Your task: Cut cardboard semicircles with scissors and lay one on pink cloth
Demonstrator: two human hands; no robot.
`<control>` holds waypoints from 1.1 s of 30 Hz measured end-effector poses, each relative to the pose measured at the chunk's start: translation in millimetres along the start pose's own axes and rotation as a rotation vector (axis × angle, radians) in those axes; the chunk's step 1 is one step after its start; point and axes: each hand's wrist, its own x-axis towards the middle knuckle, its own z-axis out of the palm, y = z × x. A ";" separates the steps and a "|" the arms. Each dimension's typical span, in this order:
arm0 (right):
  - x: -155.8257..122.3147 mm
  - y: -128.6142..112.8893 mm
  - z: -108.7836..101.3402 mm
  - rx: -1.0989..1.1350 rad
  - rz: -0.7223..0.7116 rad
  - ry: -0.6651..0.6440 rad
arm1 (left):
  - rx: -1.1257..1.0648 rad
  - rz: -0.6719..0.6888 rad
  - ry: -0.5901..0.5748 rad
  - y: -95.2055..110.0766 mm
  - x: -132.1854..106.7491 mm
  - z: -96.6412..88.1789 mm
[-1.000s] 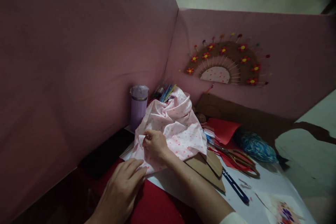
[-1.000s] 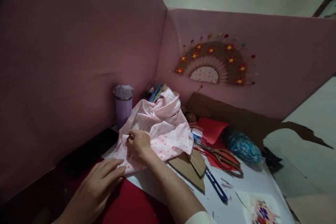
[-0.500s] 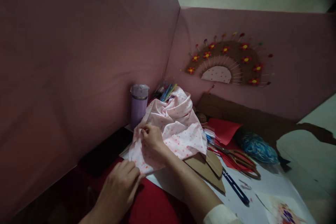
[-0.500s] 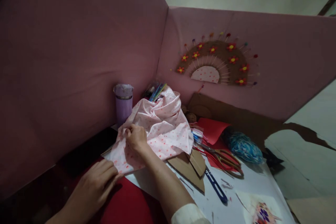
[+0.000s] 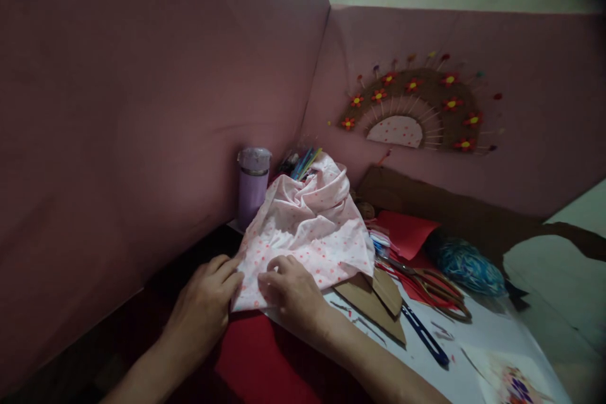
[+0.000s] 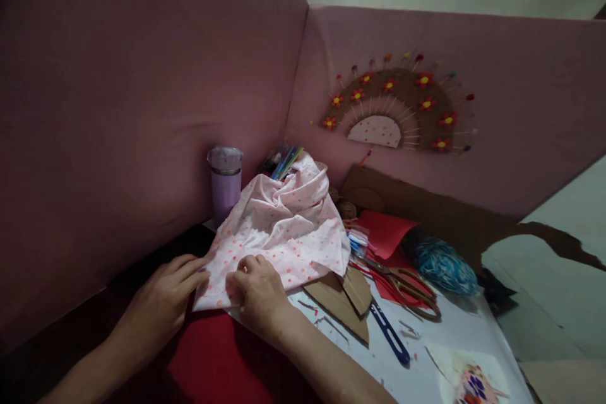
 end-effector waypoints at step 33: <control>-11.7 102.0 -61.0 -0.021 0.623 0.020 | -0.029 0.284 0.118 30.4 -19.5 30.4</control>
